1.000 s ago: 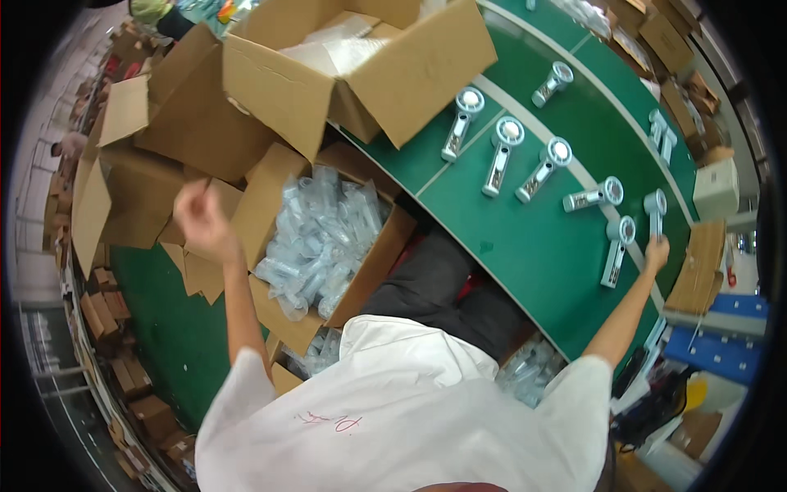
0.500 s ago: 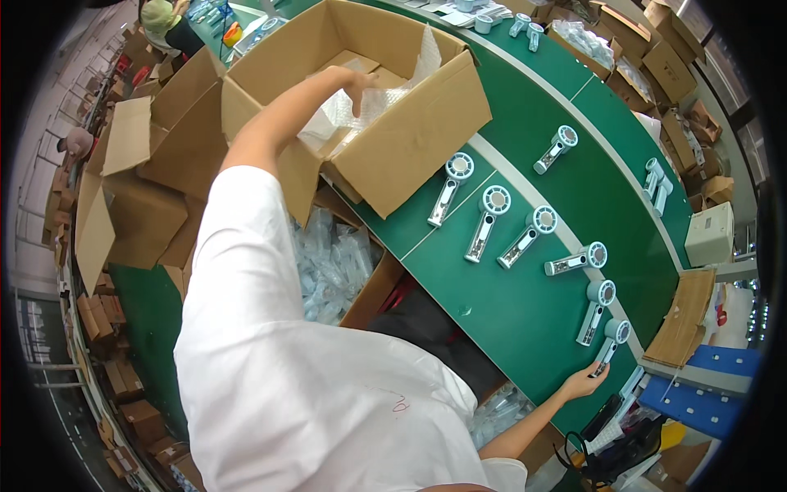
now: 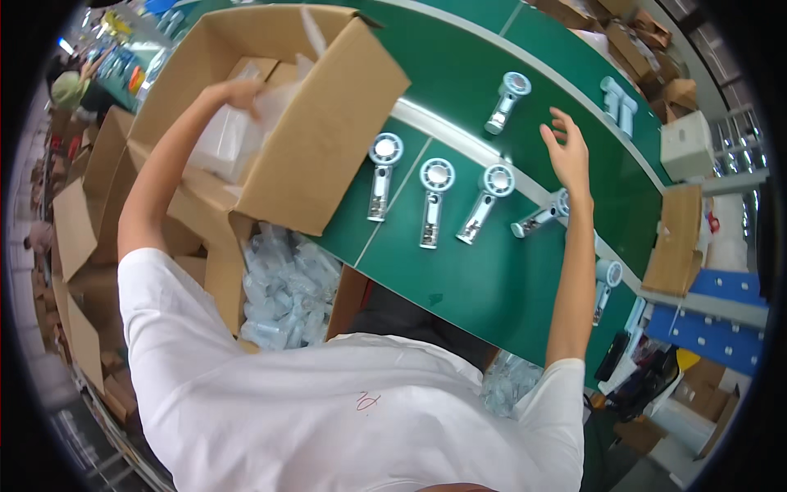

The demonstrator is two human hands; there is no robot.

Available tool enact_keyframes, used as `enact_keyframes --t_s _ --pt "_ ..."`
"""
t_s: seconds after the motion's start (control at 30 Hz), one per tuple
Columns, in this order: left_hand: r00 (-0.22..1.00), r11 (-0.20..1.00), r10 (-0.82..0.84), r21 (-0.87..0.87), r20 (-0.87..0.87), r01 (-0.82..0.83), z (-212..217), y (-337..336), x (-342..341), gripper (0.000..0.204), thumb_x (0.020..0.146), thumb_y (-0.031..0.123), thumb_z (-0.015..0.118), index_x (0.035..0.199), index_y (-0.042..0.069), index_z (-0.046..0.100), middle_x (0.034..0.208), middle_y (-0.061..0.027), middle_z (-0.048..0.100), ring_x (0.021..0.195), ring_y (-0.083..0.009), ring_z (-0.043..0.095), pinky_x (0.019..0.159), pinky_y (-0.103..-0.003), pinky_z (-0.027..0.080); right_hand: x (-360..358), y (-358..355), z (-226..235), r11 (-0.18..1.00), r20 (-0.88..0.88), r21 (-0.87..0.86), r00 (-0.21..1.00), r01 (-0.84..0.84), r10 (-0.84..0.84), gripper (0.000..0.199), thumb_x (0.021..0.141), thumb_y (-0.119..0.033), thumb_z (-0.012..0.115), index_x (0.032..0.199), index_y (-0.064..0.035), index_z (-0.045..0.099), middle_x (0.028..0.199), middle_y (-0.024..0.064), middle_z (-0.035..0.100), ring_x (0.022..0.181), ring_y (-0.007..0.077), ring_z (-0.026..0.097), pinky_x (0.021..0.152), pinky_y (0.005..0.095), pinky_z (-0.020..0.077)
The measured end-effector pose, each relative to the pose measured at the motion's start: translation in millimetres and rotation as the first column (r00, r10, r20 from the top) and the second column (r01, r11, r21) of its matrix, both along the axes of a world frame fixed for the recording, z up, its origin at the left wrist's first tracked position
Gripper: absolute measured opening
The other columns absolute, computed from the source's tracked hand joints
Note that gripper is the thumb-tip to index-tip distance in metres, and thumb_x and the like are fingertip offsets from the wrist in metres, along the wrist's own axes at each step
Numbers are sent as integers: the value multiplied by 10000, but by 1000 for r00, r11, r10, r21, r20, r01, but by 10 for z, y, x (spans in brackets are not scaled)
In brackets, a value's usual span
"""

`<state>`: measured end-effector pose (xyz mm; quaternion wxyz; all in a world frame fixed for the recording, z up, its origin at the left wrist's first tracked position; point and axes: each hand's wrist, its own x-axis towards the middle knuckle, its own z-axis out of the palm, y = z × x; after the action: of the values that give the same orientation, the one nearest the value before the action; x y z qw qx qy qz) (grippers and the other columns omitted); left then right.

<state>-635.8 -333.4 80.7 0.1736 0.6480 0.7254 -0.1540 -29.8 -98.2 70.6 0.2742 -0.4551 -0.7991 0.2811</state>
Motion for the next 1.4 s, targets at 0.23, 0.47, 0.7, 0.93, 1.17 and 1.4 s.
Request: enact_keyframes --t_s 0.23,0.47,0.7,0.93,1.17,1.4 --pt "791 861 292 212 537 -462 1202 -327 -109 385 823 194 780 1131 10 640 976 -21 653 838 -114 576 781 -264 498 -758 458 -594 994 581 -55 813 91 -42 886 853 -511 637 1568 -267 174 1226 205 619 1051 396 645 880 465 511" --pt "503 567 456 196 734 -800 1466 -841 -626 551 838 186 752 1293 -40 538 1113 -135 649 989 -207 622 914 -300 495 -317 803 -628 868 -275 -461 901 183 -336 647 895 -228 686 1431 -93 348 1145 233 643 926 262 678 612 335 588" --pt "615 610 676 158 407 -776 588 -788 -434 687 771 239 775 1338 -49 516 1178 -179 621 1068 -274 613 948 -393 509 1599 -20 138 890 -446 -366 788 272 -425 534 982 -183 607 1451 -42 394 1246 175 651 1017 194 658 858 262 547" --pt "570 577 788 46 234 -815 -149 -634 -474 953 661 431 888 1386 -32 476 1319 -194 564 1164 -330 581 957 -471 510 4020 -997 -424 620 12 -58 621 783 -783 615 945 -359 667 1374 46 495 1280 215 618 1103 296 633 950 344 500" --pt "568 752 624 -216 536 -623 -196 -143 -326 1111 708 521 860 1471 -81 321 1439 -226 461 1264 -369 532 1034 -471 482 4342 -1371 -976 496 323 271 407 825 -854 647 918 -406 654 1414 -27 483 1297 227 613 1143 422 605 985 442 473" --pt "681 752 609 -24 407 -659 -6 -98 241 850 781 412 834 1396 -50 473 1301 -224 593 1185 -334 606 995 -444 525 4001 -1407 -981 507 394 209 403 836 -826 621 933 -407 614 1417 -40 484 1304 207 614 1137 411 610 968 448 478"
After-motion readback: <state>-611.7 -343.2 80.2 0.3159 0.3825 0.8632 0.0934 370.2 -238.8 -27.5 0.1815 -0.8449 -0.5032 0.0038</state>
